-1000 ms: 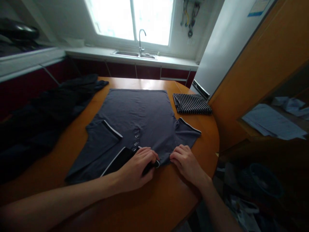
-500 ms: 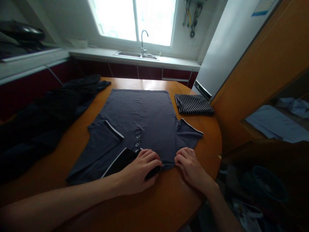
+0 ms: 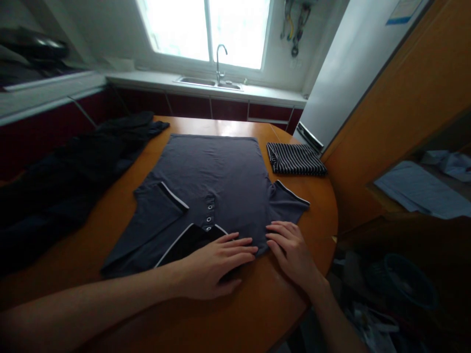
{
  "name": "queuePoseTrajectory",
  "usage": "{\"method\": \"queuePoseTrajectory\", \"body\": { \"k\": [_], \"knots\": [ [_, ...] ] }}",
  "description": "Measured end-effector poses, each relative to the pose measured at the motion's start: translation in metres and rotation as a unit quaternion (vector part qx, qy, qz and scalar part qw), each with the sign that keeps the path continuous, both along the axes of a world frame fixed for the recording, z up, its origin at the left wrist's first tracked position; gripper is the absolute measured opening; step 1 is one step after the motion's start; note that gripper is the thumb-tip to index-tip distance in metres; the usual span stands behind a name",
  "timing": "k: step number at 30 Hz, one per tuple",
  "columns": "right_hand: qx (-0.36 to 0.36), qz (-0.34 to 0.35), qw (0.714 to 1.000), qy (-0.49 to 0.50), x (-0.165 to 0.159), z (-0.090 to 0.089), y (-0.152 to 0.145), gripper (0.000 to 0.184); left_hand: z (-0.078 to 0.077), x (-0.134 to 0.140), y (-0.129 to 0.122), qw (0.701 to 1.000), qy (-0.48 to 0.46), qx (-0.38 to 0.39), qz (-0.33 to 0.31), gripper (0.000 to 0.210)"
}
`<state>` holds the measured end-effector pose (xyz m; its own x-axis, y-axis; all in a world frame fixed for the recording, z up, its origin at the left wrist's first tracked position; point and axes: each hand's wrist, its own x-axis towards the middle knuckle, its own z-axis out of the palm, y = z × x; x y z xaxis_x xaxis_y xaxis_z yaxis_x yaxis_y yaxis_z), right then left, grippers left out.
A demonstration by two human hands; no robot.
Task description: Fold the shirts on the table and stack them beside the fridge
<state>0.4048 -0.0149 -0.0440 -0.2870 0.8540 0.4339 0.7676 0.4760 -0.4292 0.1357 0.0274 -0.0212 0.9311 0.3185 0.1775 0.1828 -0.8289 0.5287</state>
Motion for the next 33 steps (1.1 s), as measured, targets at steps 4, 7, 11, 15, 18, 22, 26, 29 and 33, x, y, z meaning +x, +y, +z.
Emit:
{"method": "queuePoseTrajectory", "body": {
  "k": [4,7,11,15,18,22,26,29,33],
  "knots": [
    [0.0,-0.044,0.997,0.059,0.0,-0.005,0.001,0.02,-0.001,-0.001,0.0,1.0,-0.005,0.002,-0.026,0.045],
    [-0.005,-0.106,0.989,0.107,0.007,0.003,0.01,0.02,-0.003,-0.001,0.0,1.0,-0.011,0.003,-0.028,0.046],
    [-0.01,-0.203,0.975,0.089,0.034,0.02,0.051,0.025,-0.004,-0.001,-0.001,0.999,-0.02,0.002,-0.025,0.043],
    [-0.088,-0.294,0.952,-0.016,0.068,0.029,0.107,0.028,-0.003,-0.002,-0.001,0.999,-0.021,0.007,-0.023,0.042],
    [-0.192,-0.301,0.93,-0.086,0.084,0.027,0.132,0.026,-0.005,-0.002,0.0,0.999,-0.018,0.011,-0.026,0.044],
    [-0.243,-0.286,0.92,-0.113,0.1,0.018,0.138,0.026,-0.007,-0.003,0.0,0.999,-0.008,0.019,-0.037,0.051],
    [-0.236,-0.321,0.912,-0.095,0.114,0.009,0.133,0.028,0.003,-0.004,-0.007,0.999,0.009,0.033,-0.042,0.068],
    [-0.25,-0.321,0.912,-0.058,0.118,0.003,0.132,0.027,0.017,-0.004,-0.011,0.999,0.001,0.045,-0.028,0.064],
    [-0.26,-0.299,0.918,-0.006,0.117,-0.002,0.134,0.021,0.014,-0.004,-0.006,0.997,0.004,0.073,0.039,0.063]
  ]
}}
